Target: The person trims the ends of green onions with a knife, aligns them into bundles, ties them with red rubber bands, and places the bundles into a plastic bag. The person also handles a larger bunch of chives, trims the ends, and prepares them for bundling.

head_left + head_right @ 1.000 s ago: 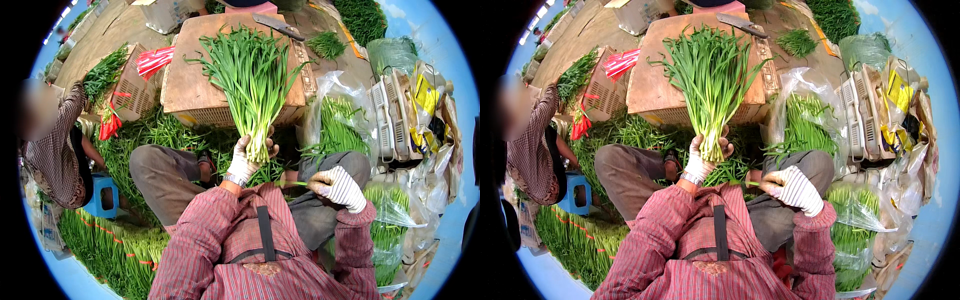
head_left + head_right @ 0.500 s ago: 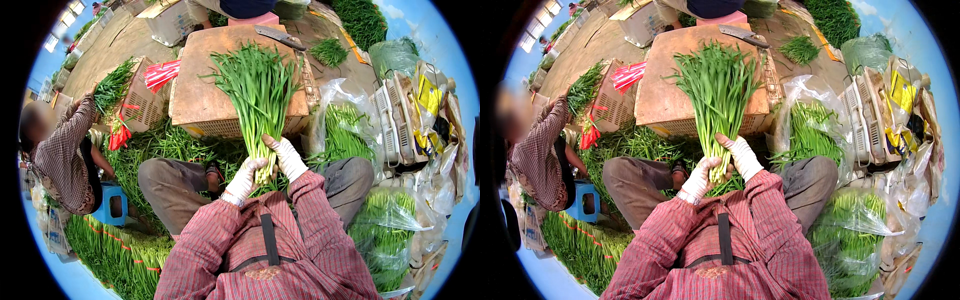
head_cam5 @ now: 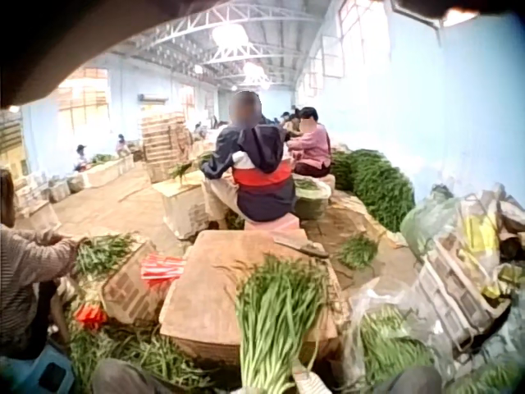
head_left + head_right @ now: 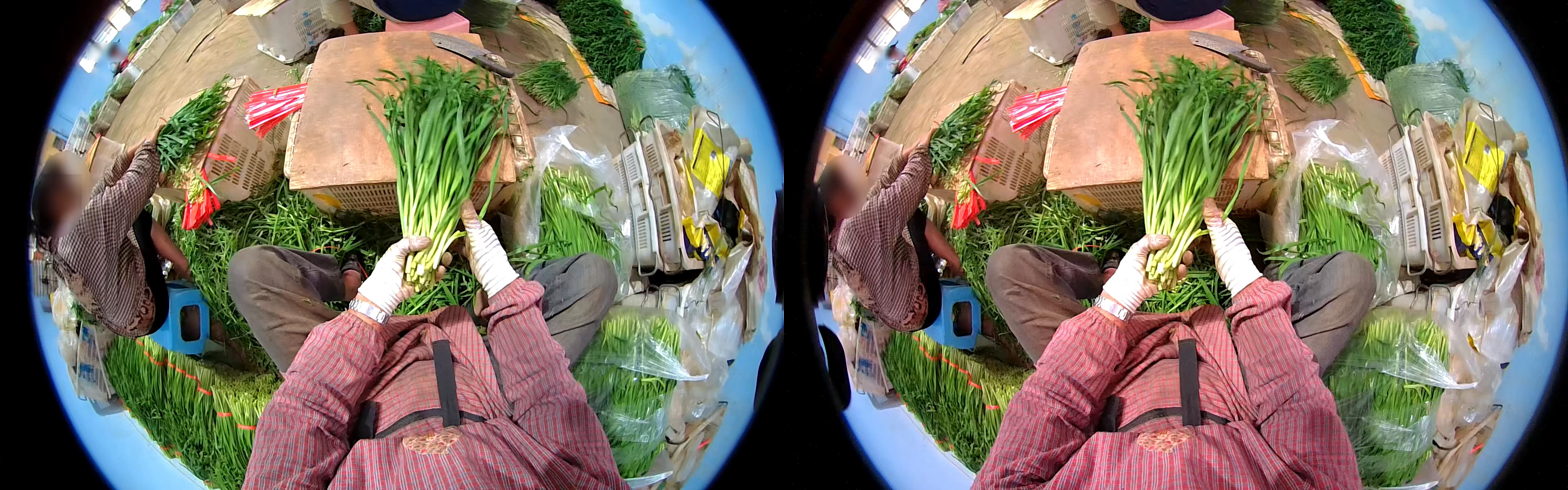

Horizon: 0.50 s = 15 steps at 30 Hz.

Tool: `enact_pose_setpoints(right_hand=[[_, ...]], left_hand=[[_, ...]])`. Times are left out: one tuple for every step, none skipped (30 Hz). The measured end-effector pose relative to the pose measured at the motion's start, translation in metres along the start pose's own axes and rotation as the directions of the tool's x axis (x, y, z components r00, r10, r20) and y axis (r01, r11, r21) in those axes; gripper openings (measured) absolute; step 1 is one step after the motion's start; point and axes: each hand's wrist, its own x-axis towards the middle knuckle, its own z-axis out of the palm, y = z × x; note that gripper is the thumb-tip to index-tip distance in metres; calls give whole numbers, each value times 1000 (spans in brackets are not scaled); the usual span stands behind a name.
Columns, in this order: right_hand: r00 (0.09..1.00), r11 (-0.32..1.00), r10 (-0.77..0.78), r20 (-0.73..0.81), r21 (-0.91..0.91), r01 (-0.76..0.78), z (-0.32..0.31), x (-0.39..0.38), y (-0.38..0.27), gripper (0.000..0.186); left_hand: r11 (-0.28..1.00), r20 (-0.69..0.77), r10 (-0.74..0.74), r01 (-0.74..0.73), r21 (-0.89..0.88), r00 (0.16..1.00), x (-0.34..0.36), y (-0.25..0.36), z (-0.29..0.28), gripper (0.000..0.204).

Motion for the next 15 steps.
enact_pose_setpoints(right_hand=[[999,998,-26,-41,-63,23,-2,-5,-2,73],[999,998,-25,-45,-53,23,-6,-6,-2,74],[998,999,-25,-49,-42,23,-10,-7,-3,74],[997,996,-32,-73,-84,26,-12,-9,-4,74],[997,992,-8,-71,-123,-1,-14,-11,-8,74],[997,986,17,-70,-162,-28,-17,-12,-14,74],[997,979,42,-68,-196,-55,-19,-13,-17,73],[1000,992,-16,-21,-122,13,-14,-13,-12,79],[1000,998,-21,-22,-62,19,-12,-15,-12,80],[999,1000,-26,-23,-4,26,-9,-16,-15,82],[999,998,-31,-23,54,33,-9,-17,-16,84],[1000,1000,11,-27,5,-11,-30,-9,1,87],[1000,998,15,-2,57,-15,-27,-16,4,82],[1000,994,18,25,110,-21,-19,-25,5,76],[999,986,20,51,163,-28,-13,-30,6,70]], left_hand=[[999,40,-4,6,-44,999,1,-2,-3,44],[997,27,-3,6,-82,1000,2,-5,-4,46],[993,12,-3,5,-119,1000,3,-9,-4,48],[992,34,11,-6,-126,999,4,-11,-3,51],[991,55,25,-18,-134,998,5,-14,-2,53],[989,76,41,-29,-142,996,6,-16,-2,56],[986,121,44,-24,-166,992,9,-18,-5,58],[981,166,50,-17,-191,985,13,-20,-11,60],[977,210,56,-10,-215,976,16,-22,-15,62],[965,252,58,10,-262,966,18,-24,-14,66],[956,281,65,21,-292,958,19,-25,-14,66],[947,310,72,33,-321,948,20,-26,-14,65],[935,337,80,47,-352,938,21,-28,-15,65],[931,354,91,46,-362,931,23,-31,-17,65],[924,362,100,49,-380,927,23,-34,-19,64]])
